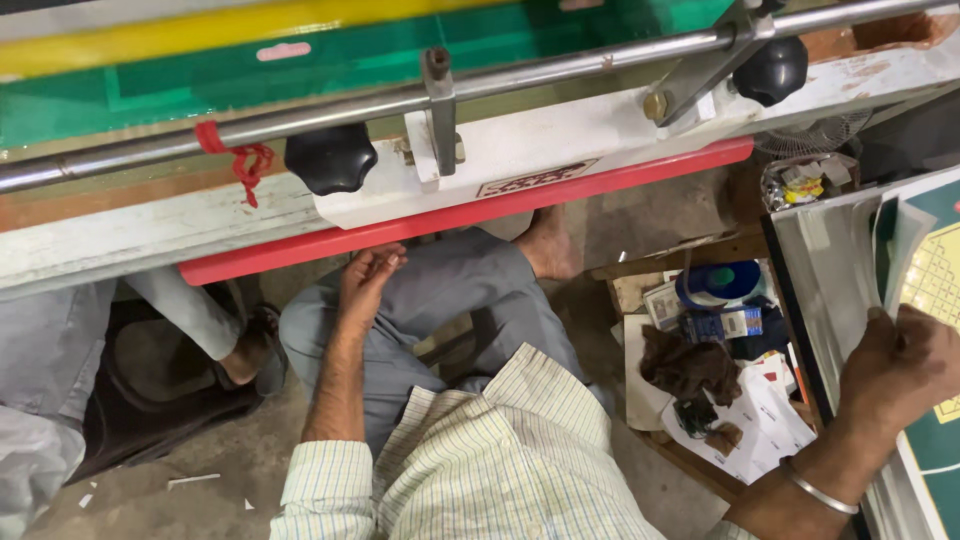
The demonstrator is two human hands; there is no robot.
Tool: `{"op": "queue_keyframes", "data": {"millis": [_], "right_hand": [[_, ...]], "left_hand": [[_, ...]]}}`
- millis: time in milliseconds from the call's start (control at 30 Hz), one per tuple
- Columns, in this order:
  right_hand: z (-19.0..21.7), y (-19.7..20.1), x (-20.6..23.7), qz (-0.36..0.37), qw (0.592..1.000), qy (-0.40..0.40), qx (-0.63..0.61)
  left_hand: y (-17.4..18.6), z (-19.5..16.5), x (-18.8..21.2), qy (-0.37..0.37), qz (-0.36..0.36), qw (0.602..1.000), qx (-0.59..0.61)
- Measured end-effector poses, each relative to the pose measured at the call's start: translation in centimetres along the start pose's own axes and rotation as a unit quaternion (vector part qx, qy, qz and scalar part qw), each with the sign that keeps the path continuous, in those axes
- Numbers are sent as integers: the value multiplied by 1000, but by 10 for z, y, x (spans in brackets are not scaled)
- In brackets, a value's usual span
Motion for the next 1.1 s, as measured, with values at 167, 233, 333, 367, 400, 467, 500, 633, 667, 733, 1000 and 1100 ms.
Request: {"op": "queue_keyframes", "data": {"millis": [167, 233, 333, 367, 400, 467, 500, 633, 667, 733, 1000, 1100], "right_hand": [[-33, -12, -3, 84, 948, -126, -279], [-24, -5, -8, 90, 943, -105, -303], [12, 12, -13, 61, 983, -4, -175], [26, 16, -17, 50, 992, 33, -115], [38, 20, -21, 35, 995, 70, -54], [43, 22, -32, 66, 995, 63, 31], [37, 20, -36, 106, 992, 21, 58], [3, 21, -36, 219, 969, -85, 73], [-3, 22, -31, 223, 968, -88, 73], [-9, 24, -32, 221, 969, -88, 68], [53, 25, -21, 63, 995, 30, 76], [77, 14, -13, 5, 994, 65, 87]], "left_hand": [[-1, -3, 0, -10, -1, 1000, 3], [-2, -4, 0, -10, -1, 1000, 0], [-1, -5, 0, -4, -5, 1000, 6], [-1, -4, 0, -1, -3, 1000, 13], [0, -4, 0, 1, -1, 1000, 20], [0, -3, 1, 9, 1, 1000, 25], [1, -2, 1, 11, 3, 1000, 25], [-1, -4, 1, 4, 16, 999, 30], [0, -3, 1, 7, 14, 1000, 21], [1, -1, 1, 4, 2, 1000, 7], [1, 6, 0, -2, 9, 1000, 9], [3, 9, -1, 4, 11, 1000, -2]]}}
Point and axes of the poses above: each hand's wrist, its own x-axis away from the middle knuckle, its own y-axis out of the back of the hand, z = x × y, the point moved 6 cm from there along -x, towards the middle knuckle, and after that the axes turned 6 degrees about -y, right-handed, at the moved point
